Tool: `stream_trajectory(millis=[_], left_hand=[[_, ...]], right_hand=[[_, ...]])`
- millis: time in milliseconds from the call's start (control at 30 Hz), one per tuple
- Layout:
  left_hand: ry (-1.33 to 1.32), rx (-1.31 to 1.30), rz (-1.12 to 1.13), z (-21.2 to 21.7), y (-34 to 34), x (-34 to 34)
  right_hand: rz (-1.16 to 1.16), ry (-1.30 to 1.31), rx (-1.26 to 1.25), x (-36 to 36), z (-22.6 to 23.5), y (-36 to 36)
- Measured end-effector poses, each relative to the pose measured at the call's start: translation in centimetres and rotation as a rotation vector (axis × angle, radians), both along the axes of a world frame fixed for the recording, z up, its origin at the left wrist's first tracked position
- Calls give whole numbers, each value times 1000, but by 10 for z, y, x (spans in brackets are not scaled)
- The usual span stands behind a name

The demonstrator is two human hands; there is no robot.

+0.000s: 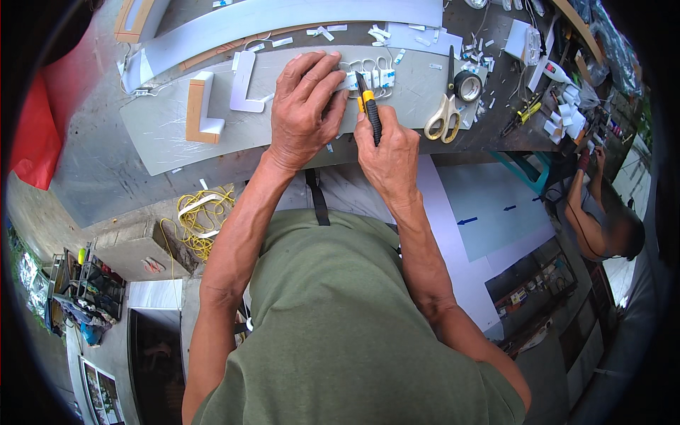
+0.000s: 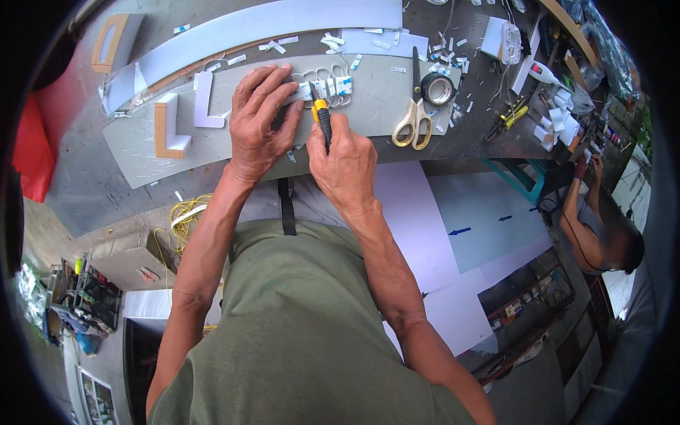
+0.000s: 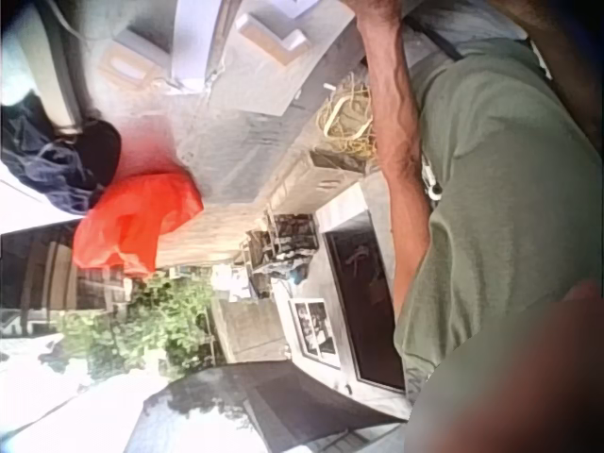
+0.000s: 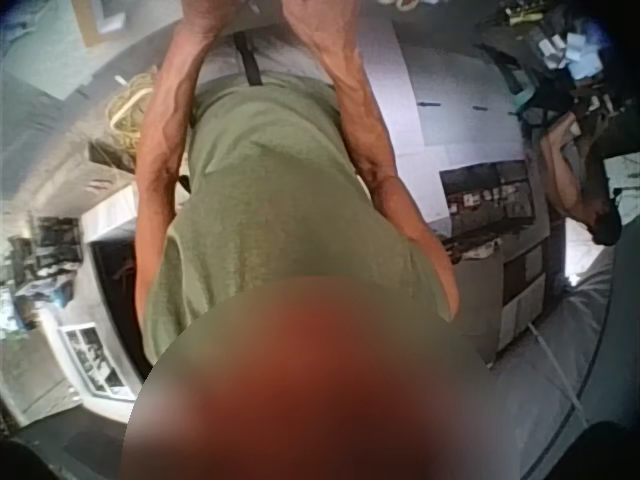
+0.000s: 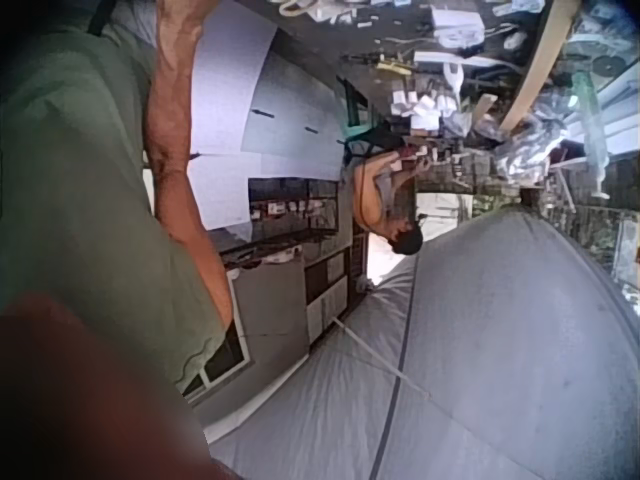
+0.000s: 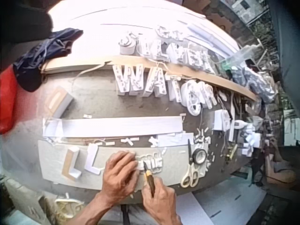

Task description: Assembling and wiring acrylic signage letters.

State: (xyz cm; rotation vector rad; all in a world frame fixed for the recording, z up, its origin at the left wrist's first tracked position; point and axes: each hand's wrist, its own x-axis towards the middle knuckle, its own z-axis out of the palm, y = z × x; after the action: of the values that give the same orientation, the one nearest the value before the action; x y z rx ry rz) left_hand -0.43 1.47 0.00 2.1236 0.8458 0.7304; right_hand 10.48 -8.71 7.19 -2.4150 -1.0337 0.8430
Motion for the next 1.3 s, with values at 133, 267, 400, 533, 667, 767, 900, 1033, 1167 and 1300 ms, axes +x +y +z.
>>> stream_trajectory(millis=[133,267,400,533,667,767,900,1033,1167,1300], left_hand=[[5,6,0,-1,0,0],[8,4,9,0,-1,1],[10,15,19,-1,-2,2],[12,19,21,-1,-2,2],[14,14,18,-1,-2,2],[9,15,21,-2,-3,1],[6,16,26,-1,-3,2],[5,19,28,0,-2,2],[-4,12,31,-1,-3,2],[-9,-2,36,-1,-2,1]], right_hand=[[24,-50,4,-1,-2,-1],[80,-126,-28,-5,-3,1],[81,-176,-6,-11,-6,-2],[87,-191,-46,-12,-3,-2],[89,-190,-56,-12,2,0],[98,-195,-89,-12,6,2],[100,-199,-103,-12,9,1],[95,-191,-119,-13,12,1],[99,-196,-143,-14,16,2],[95,-192,-130,-14,20,-1]])
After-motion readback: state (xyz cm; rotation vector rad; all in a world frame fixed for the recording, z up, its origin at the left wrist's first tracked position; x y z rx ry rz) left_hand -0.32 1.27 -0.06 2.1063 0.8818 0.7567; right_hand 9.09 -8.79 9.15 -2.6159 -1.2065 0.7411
